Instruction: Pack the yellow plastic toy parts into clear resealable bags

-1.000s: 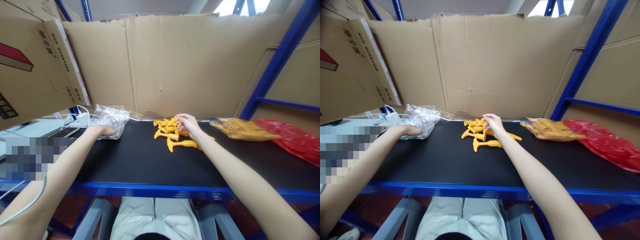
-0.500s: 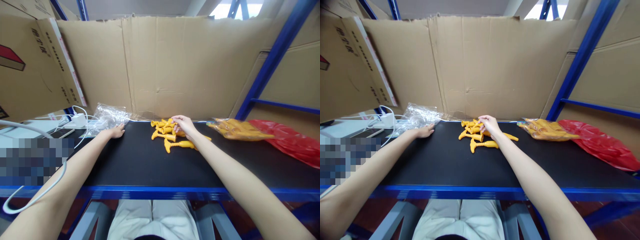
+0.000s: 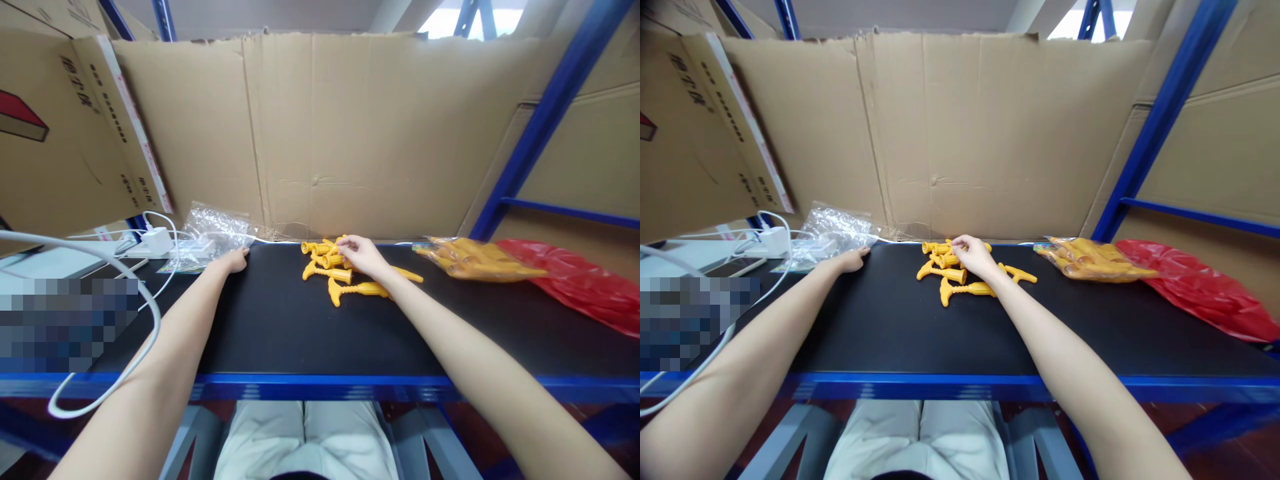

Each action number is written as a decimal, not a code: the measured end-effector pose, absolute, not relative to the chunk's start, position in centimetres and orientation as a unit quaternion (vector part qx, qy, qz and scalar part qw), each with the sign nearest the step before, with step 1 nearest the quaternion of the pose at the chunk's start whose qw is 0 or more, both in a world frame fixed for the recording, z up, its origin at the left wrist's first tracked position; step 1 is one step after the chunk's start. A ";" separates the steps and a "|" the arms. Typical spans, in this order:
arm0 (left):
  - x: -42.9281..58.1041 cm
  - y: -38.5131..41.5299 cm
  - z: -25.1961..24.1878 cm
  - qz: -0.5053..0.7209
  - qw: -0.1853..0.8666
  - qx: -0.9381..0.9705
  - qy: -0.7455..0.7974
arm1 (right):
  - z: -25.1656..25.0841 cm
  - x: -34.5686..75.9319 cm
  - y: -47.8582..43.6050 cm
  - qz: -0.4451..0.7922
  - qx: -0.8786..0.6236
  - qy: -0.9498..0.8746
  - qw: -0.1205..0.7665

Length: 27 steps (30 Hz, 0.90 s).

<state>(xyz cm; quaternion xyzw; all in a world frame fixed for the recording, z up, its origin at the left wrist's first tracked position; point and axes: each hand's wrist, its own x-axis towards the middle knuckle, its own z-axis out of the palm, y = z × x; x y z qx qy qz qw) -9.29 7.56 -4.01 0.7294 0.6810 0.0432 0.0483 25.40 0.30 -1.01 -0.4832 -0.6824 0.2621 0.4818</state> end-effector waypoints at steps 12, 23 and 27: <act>-9.0 6.9 -5.4 0.043 -0.045 0.717 0.694 | -1.6 25.2 -0.9 -0.011 -0.440 -0.872 0.212; -8.6 6.8 -5.0 0.024 -0.061 0.730 0.681 | 2.8 25.0 -4.2 0.259 -0.513 -0.818 0.009; -8.4 6.7 -4.7 0.022 -0.062 0.738 0.671 | 2.9 25.5 -4.0 0.235 -0.532 -0.813 0.035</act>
